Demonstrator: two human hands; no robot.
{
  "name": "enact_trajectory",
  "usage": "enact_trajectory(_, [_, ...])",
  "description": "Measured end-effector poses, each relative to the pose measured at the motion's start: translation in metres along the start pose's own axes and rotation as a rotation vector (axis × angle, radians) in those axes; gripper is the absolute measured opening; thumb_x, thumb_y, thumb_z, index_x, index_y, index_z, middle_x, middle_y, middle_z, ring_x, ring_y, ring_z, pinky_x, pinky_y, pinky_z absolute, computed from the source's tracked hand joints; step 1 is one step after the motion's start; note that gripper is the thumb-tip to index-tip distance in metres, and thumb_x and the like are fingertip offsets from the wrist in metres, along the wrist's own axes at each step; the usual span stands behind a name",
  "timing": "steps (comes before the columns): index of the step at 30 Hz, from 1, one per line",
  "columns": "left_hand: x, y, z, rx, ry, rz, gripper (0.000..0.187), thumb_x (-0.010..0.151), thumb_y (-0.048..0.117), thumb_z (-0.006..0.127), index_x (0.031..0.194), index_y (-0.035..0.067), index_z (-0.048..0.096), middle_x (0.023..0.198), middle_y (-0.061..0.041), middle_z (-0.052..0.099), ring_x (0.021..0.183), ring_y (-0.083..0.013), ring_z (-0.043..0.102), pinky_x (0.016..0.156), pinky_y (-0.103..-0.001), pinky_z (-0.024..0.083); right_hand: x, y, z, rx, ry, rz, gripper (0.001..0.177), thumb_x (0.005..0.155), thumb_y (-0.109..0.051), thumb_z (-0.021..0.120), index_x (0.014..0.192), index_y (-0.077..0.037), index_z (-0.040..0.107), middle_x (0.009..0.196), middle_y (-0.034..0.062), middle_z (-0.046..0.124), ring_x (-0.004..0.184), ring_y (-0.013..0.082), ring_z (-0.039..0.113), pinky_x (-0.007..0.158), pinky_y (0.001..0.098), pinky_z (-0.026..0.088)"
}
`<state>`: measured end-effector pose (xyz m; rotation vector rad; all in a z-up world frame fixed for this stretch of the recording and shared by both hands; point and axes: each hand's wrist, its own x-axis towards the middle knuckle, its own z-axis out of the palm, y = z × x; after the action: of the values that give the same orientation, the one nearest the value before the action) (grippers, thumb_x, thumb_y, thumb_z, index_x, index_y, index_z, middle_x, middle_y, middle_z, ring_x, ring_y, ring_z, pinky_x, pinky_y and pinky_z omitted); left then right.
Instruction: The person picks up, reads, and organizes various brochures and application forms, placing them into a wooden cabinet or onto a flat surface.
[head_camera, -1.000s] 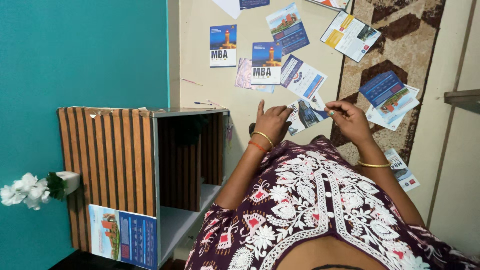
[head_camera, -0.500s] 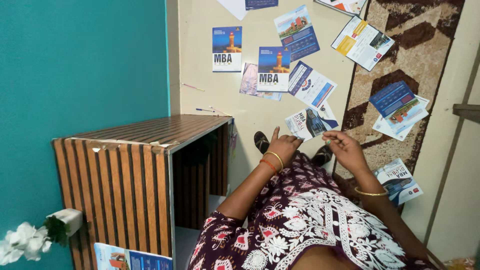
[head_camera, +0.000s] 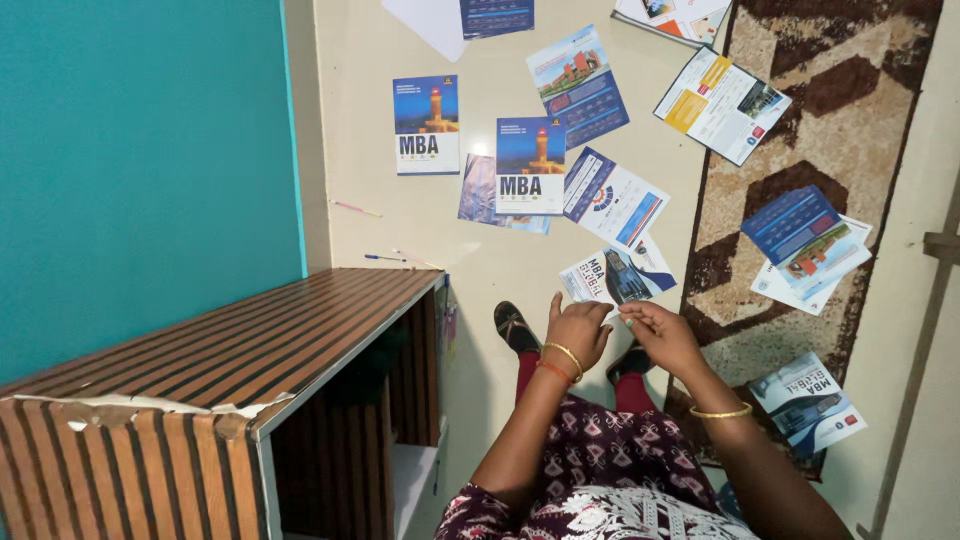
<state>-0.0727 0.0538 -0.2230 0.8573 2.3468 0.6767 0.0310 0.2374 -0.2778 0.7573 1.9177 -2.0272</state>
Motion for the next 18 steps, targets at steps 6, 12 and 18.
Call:
enact_trajectory(6, [0.006,-0.041,0.062,-0.054,-0.104,-0.119,0.038,0.095,0.025,0.065,0.132,0.017,0.065,0.125,-0.006,0.069,0.120,-0.0252,0.063,0.119,-0.065,0.020,0.032,0.045,0.000,-0.161,0.011,0.012,0.027,0.095,-0.006,0.065,0.122,-0.003,0.068,0.110,0.0079,0.078,0.100,0.0100,0.072,0.086,0.0254,0.056])
enact_trajectory(12, [0.034,-0.095,0.079,-0.135,0.248,-0.117,0.030,0.091,0.017,0.067,0.122,0.015,0.069,0.135,-0.011,0.064,0.129,-0.0305,0.057,0.117,-0.062,0.025,0.082,0.050,0.002,-0.495,-0.017,-0.073,0.023,0.095,-0.016,0.067,0.114,-0.009,0.075,0.109,0.0092,0.077,0.093,0.0198,0.074,0.075,0.0323,0.058])
enact_trajectory(18, [0.036,-0.155,0.105,-0.229,0.676,-0.344,0.024,0.096,0.010,0.063,0.118,0.008,0.072,0.141,-0.014,0.063,0.132,-0.0340,0.059,0.119,-0.049,0.039,0.167,0.084,-0.008,-0.684,-0.165,-0.284,0.023,0.096,-0.007,0.063,0.117,-0.007,0.071,0.110,0.0157,0.070,0.096,0.0368,0.068,0.082,0.0449,0.055])
